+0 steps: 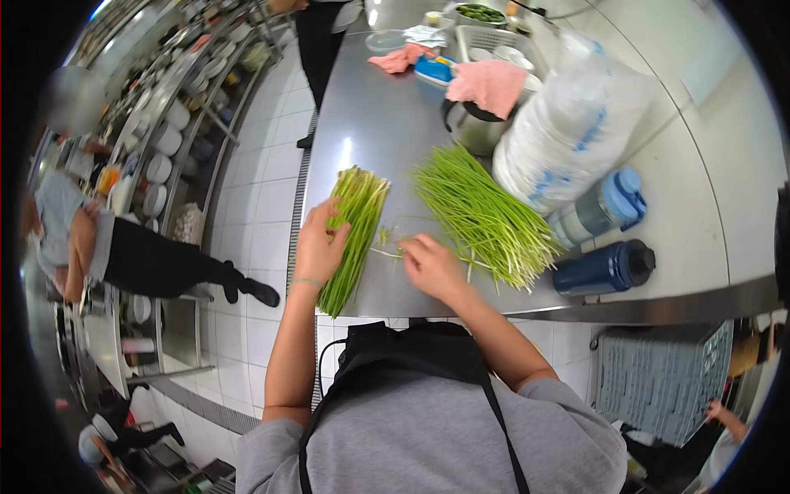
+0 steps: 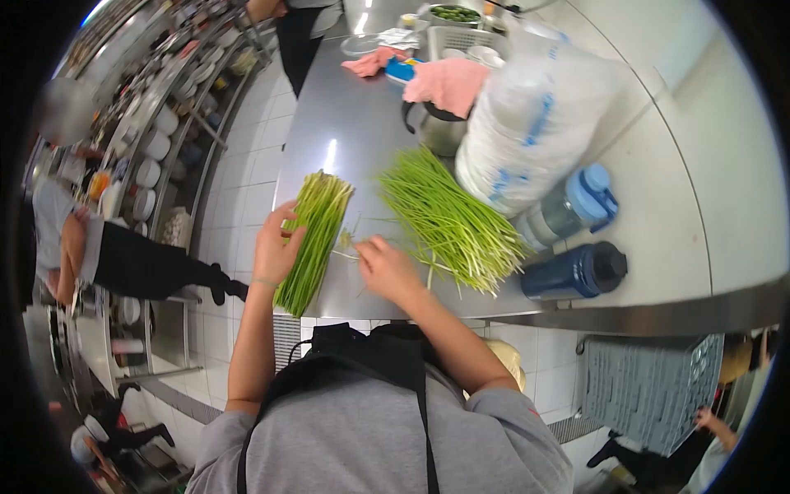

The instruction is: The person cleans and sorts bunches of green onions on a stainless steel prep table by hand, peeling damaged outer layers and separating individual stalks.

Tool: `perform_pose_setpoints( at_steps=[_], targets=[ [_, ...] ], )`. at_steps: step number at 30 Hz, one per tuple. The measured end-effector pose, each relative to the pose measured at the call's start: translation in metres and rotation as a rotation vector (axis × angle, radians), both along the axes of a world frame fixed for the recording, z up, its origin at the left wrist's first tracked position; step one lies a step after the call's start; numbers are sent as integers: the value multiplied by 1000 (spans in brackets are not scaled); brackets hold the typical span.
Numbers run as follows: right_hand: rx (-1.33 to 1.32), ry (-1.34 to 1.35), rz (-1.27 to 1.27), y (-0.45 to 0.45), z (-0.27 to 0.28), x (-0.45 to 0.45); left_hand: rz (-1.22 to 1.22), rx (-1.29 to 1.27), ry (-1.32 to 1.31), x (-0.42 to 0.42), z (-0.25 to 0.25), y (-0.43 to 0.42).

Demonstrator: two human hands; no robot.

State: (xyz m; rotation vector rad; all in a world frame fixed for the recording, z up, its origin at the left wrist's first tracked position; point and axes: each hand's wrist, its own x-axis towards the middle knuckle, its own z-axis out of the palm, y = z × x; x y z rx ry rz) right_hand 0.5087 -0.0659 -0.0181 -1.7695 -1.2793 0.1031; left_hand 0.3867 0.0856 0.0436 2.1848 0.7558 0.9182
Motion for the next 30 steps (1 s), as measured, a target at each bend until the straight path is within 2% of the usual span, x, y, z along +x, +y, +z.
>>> perform_pose_setpoints(
  at_steps=[1, 3, 5, 6, 8, 9, 12, 14, 16, 17, 20, 22, 23, 24, 25, 26, 27, 28, 30],
  targets=[
    [-98, -122, 17, -10, 8, 9, 31, -1, -2, -12, -5, 3],
    [-252, -14, 85, -25, 26, 28, 64, -85, 208, -39, -20, 6],
    [-562, -82, 228, -36, 28, 49, 140, -114, 267, -51, -24, 3],
    [-568, -87, 251, -36, 20, 52, 155, -89, 277, -54, -28, 2],
    [-485, -231, 45, -30, -1, 55, 161, -25, 252, -53, -36, 0],
    [-479, -238, 64, -22, 2, 54, 182, -25, 250, -49, -39, -3],
    [-252, -192, -126, 0, 20, 47, 133, 73, 258, -30, -45, -13],
    [-205, -156, -77, 17, 23, 38, 134, 86, 268, -8, -50, -14],
    [-159, -127, -37, 27, 24, 28, 226, 257, 198, 13, -56, -7],
    [-157, -113, -7, 31, 23, 22, 231, 262, 194, 17, -60, -1],
    [-153, -70, 34, 36, 26, 13, 207, 181, 327, 23, -64, 9],
    [-150, -31, 37, 39, 22, 15, 205, -52, 275, 17, -55, 11],
    [-105, 165, 24, 41, 14, 17, 198, -47, 280, 12, -52, 12],
    [-57, 361, 10, 43, 9, 18, 148, -203, 207, 7, -46, 12],
    [-54, 369, 0, 45, 12, 18, 97, -362, 136, 2, -39, 10],
    [-12, 677, 15, 48, 16, 18, 89, -464, 108, -1, -32, 8],
    [35, 982, 33, 52, 21, 18, 83, -462, 113, -3, -27, 6],
    [41, 983, 29, 56, 26, 17, 44, -525, 84, -5, -23, 5],
    [112, 1273, 144, 62, 33, 15, 4, -591, 55, -10, -16, 1]
  ],
)
